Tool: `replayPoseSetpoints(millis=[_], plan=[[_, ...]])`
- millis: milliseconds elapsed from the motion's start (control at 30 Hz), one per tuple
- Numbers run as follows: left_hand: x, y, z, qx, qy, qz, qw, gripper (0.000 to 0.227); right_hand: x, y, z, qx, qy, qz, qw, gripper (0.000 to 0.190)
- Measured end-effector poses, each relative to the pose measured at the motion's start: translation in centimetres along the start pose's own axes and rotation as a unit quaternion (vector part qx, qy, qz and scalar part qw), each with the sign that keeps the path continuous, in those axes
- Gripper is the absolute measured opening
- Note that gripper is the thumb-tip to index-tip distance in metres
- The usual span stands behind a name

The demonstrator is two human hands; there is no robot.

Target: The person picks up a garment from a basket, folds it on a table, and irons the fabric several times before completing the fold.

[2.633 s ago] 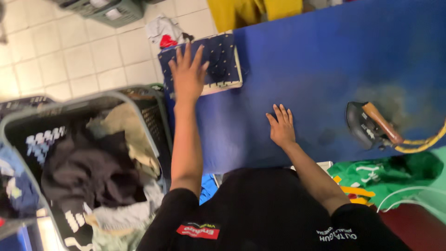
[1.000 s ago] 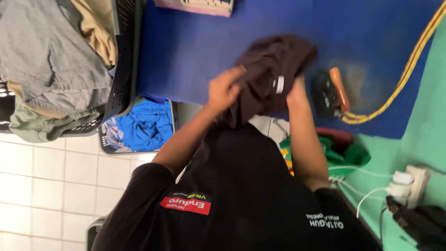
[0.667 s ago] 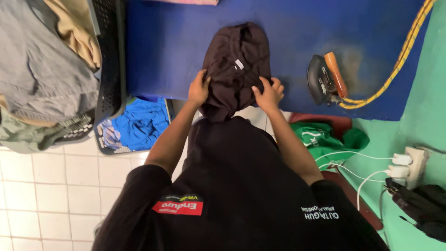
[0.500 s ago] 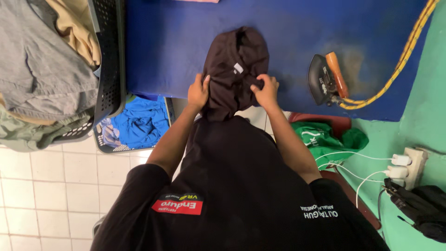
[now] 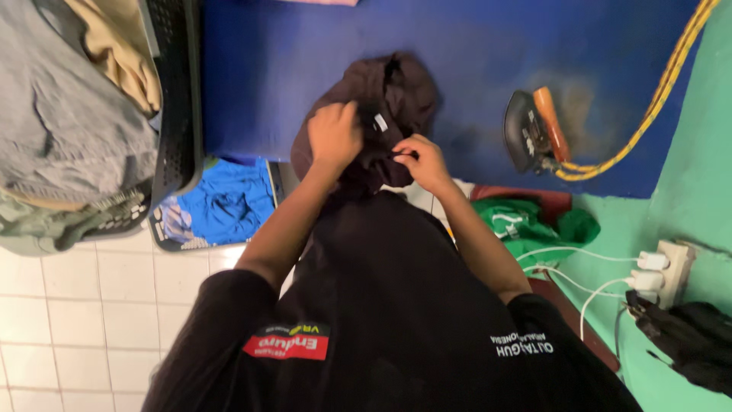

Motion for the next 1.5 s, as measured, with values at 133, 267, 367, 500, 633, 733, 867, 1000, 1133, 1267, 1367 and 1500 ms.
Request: replayPoseSetpoints(millis=[133, 267, 367, 500, 633, 733, 867, 1000, 1133, 1267, 1367, 1500], plan=[[-1.2, 2.4, 6.2, 0.158, -0.048, -0.159, 0.973, 0.063, 3.3, -0.4, 1.2, 0.066, -0.031, -0.111, 0.991, 0.017], [0.8, 2.5, 10.7, 0.152, -0.029, -0.189, 0.970, 0.052, 3.6, -1.2, -0.2, 0.036, -0.121, -0.230, 0.965, 0.014], [2.8, 2.0, 11.7, 0.114, -0.091, -0.188, 0.971, 0.046, 0.8, -2.2, -1.9, 0.000, -0.084, -0.080, 0.993, 0.011], [1.1, 0.6, 9.5, 0.123, -0.238, -0.130, 0.955, 0.046, -2.3, -4.3, -3.3, -0.131, -0.162, 0.153, 0.966, 0.016], [-4.0, -1.0, 4.2, 0.089, -0.303, -0.049, 0.948, 0.033, -0.2, -3.5, -4.2, -0.157, -0.209, 0.047, 0.964, 0.016], [-7.2, -1.2, -0.3, 0.075, -0.345, 0.005, 0.935, 0.026, 2.3, -2.3, -3.6, -0.185, -0.089, -0.041, 0.978, 0.015], [-11.6, -1.7, -6.0, 0.105, -0.370, 0.179, 0.905, 0.024, 3.5, 1.5, -0.7, -0.018, 0.230, 0.078, 0.970, 0.021], [-16.0, -3.5, -9.3, 0.195, -0.481, 0.351, 0.780, 0.026, 7.8, 4.3, 1.7, 0.072, 0.423, 0.071, 0.900, 0.026], [-18.2, -6.8, -8.3, 0.388, -0.467, 0.379, 0.698, 0.028, 10.2, 5.5, -1.1, 0.036, 0.474, 0.035, 0.879, 0.033], [-16.0, -5.8, -7.4, 0.364, -0.515, 0.239, 0.738, 0.026, 10.7, 10.0, -3.6, 0.011, 0.479, 0.021, 0.877, 0.039], [-12.6, -3.2, -7.7, 0.242, -0.613, 0.017, 0.751, 0.018, 9.7, 10.3, -3.1, 0.029, 0.469, 0.051, 0.881, 0.045], [-6.7, 1.1, -7.8, 0.130, -0.771, -0.337, 0.525, 0.022, 7.9, 2.8, -2.0, 0.085, 0.466, 0.111, 0.874, 0.052]])
Point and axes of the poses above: each hand's wrist, its own y-axis towards the middle knuckle, its own z-axis out of the palm, x = y × z, the point moved 3 cm from there along y, towards the middle knuckle, and after that the axes turned 4 degrees about -y, right-handed, at the moved point
